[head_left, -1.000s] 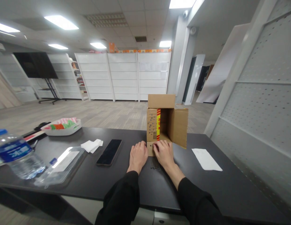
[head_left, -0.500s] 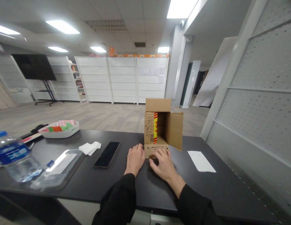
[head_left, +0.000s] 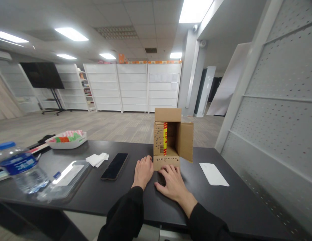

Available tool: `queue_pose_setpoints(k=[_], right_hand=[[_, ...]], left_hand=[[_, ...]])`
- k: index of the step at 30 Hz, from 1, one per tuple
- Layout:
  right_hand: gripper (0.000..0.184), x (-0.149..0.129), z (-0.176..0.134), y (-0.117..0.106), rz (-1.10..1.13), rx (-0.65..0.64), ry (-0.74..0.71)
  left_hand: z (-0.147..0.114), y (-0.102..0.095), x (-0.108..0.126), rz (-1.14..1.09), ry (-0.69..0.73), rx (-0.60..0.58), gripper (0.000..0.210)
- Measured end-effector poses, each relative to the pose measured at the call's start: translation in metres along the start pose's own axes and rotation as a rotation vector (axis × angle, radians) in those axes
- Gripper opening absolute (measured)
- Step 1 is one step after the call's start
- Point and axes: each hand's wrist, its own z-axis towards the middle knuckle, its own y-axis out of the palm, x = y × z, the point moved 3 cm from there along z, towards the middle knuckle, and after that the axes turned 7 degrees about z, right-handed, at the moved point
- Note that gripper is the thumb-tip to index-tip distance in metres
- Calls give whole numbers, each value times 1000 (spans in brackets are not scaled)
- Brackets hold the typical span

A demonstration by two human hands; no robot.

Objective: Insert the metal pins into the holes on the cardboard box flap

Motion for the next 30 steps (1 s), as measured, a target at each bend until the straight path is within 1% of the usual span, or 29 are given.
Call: queue_pose_setpoints(k=[7,12,19,25,30], right_hand=[[30,0,1,1,-3,-11,8],[30,0,1,3,0,-20,15],[27,0,1,3,-10,1,0],[30,-2,1,2,-27,-2,-22],[31,-3,0,4,-62,-11,-25]], left_hand=[[0,0,0,4,-6,-8,21],[-1,-1,0,7,15,-11,22],[-3,-2,1,-29,54,16,22],[-4,-4,2,-49,87,23,21],[-4,-1,3,-81,106,1,19]])
